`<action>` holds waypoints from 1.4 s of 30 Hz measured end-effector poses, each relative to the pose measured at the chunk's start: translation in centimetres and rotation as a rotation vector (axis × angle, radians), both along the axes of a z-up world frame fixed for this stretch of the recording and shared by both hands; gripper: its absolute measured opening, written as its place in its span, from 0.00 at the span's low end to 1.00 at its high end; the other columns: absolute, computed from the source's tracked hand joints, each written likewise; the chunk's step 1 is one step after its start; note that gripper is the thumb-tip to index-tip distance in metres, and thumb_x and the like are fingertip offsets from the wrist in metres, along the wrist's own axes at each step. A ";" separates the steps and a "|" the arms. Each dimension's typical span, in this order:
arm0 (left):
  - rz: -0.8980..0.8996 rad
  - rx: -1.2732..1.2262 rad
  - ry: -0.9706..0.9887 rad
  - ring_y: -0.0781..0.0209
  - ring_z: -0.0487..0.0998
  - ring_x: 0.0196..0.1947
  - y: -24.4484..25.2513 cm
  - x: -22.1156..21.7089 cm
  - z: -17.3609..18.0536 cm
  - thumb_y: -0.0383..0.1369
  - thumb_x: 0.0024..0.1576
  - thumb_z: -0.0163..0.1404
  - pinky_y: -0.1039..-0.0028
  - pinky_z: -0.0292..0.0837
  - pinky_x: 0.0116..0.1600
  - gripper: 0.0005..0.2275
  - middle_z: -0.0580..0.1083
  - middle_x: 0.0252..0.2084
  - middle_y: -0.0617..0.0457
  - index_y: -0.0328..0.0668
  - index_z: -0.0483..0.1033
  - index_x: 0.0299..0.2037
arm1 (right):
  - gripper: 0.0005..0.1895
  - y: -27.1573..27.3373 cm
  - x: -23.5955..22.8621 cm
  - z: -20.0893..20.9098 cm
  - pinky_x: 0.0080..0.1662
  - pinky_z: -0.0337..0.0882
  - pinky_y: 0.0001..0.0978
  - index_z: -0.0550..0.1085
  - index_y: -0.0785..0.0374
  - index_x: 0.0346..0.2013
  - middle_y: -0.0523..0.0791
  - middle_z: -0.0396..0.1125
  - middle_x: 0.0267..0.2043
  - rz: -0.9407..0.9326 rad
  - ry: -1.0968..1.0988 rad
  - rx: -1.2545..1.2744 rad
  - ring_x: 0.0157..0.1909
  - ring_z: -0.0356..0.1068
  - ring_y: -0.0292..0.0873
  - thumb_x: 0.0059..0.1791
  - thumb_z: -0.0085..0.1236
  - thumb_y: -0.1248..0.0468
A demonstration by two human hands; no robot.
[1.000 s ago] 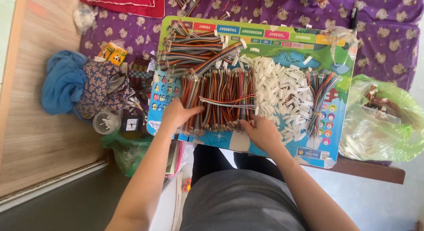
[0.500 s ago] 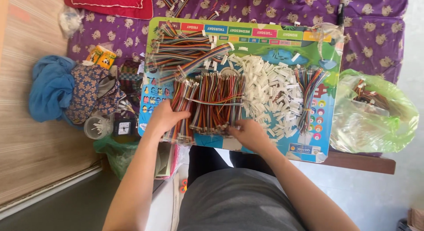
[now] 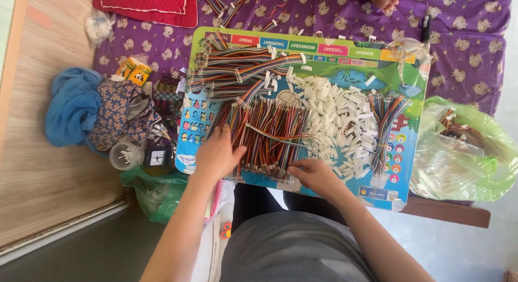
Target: Attaching plastic connectors to the ends of multi-colored wire bundles to create wire harnesses
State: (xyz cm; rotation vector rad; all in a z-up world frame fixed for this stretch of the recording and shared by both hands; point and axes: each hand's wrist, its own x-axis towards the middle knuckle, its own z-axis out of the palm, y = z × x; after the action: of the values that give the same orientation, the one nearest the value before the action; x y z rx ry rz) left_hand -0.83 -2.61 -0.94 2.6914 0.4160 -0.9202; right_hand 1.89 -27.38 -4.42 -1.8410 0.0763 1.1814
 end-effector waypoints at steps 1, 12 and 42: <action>0.003 0.000 -0.001 0.44 0.64 0.64 0.7 0.3 0.5 0.49 0.59 0.41 0.55 0.67 0.60 0.33 0.61 0.64 0.30 0.31 0.52 0.68 | 0.21 -0.2 -0.1 0.0 0.32 0.63 0.31 0.76 0.66 0.51 0.44 0.62 0.13 0.003 -0.001 0.000 0.21 0.61 0.40 0.49 0.54 0.55; -0.082 -0.077 -0.498 0.33 0.65 0.61 1.9 11.7 1.0 0.41 0.57 0.53 0.46 0.61 0.62 0.22 0.69 0.55 0.33 0.38 0.69 0.59 | 0.19 6.7 2.5 1.5 0.49 0.72 0.42 0.75 0.48 0.52 0.44 0.75 0.40 0.305 -0.472 -0.028 0.45 0.75 0.50 0.51 0.47 0.49; -0.587 0.265 -0.030 0.43 0.25 0.72 4.2 20.6 -2.2 0.63 0.37 0.60 0.47 0.22 0.71 0.62 0.26 0.74 0.39 0.61 0.19 0.71 | 0.27 15.6 4.3 -2.5 0.28 0.67 0.47 0.49 0.40 0.72 0.51 0.66 0.20 0.870 -0.554 -0.197 0.23 0.67 0.53 0.56 0.28 0.47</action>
State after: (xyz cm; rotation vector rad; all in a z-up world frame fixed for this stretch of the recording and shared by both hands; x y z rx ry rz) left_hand 19.78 1.57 -3.19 3.1338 -0.3063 -1.0197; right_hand 6.14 -11.74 -6.97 -2.4025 -1.0417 1.1733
